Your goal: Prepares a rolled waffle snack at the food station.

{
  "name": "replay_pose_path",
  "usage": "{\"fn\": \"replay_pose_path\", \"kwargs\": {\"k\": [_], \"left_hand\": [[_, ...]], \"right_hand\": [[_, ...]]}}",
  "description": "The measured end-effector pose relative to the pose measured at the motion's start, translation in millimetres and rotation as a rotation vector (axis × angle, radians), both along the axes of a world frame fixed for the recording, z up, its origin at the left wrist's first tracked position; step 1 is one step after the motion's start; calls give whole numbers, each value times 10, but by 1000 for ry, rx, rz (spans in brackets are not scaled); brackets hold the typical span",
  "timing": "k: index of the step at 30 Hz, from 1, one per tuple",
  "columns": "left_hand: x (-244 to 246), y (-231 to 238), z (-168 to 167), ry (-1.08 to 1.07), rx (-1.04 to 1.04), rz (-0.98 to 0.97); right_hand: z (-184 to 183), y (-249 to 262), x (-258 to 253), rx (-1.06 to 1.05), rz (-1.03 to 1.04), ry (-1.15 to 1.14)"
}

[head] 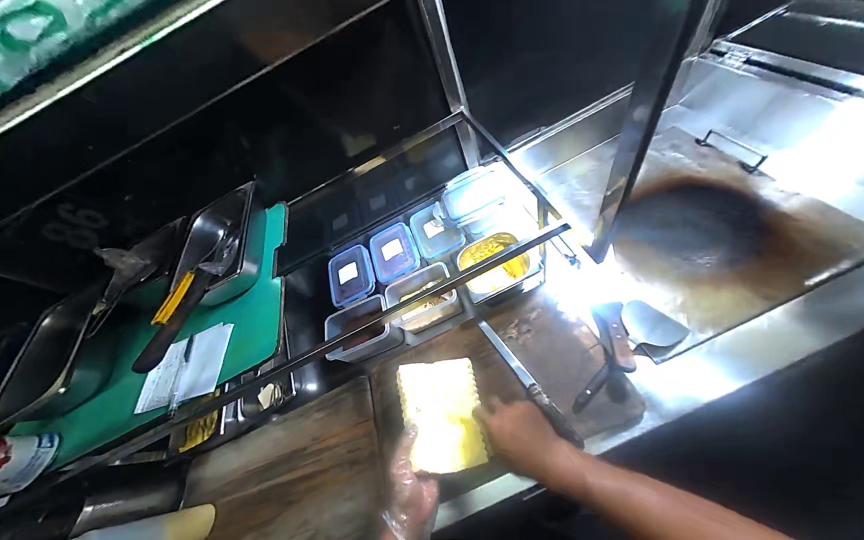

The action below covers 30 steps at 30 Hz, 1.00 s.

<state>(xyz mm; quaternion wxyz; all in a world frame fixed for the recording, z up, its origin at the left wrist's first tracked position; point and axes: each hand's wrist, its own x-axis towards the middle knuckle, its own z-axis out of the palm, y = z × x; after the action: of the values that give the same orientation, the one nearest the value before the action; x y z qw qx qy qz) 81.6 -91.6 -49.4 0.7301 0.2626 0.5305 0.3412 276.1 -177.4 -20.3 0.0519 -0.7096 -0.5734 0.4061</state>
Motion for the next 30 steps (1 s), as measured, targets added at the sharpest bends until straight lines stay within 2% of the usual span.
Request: {"fn": "replay_pose_path", "kwargs": {"k": [2, 4, 6, 7, 9, 12, 14, 16, 18, 22, 24, 26, 28, 30], "left_hand": [[-6, -28, 9, 5, 6, -1], [-9, -52, -10, -3, 1, 23], [18, -50, -8, 10, -6, 26], [26, -57, 6, 25, -14, 23], [1, -47, -3, 30, -15, 19], [-25, -36, -35, 30, 11, 8], [-53, -45, -65, 7, 16, 2], [-41, -46, -72, 18, 9, -5], [-39, -62, -57, 37, 20, -15], [-71, -42, -82, 44, 52, -24], [-65, -56, -90, 41, 46, -6], [-41, -75, -85, 57, 47, -4], [-63, -93, -107, 69, 67, -19], [-123, -49, -163, 50, 89, -35]], "right_hand": [[87, -153, -88, -88, 5, 159], [-32, -14, 15, -79, -155, 288], [-168, 305, 226, -14, -278, 213], [-212, 400, 271, 11, -257, 124], [-157, 318, 170, 17, -83, 20], [159, -15, -54, -54, 107, 66], [191, 93, 14, -53, 12, 99], [-4, 404, 202, 24, -94, 38], [-222, 527, 254, 109, -49, -22], [36, 139, -4, 42, 122, 42], [69, 234, 64, 66, 34, 42], [-111, 503, 239, 129, -47, -17], [-278, 577, 290, 135, 5, -49], [-217, 436, 189, 88, 52, -17]]}}
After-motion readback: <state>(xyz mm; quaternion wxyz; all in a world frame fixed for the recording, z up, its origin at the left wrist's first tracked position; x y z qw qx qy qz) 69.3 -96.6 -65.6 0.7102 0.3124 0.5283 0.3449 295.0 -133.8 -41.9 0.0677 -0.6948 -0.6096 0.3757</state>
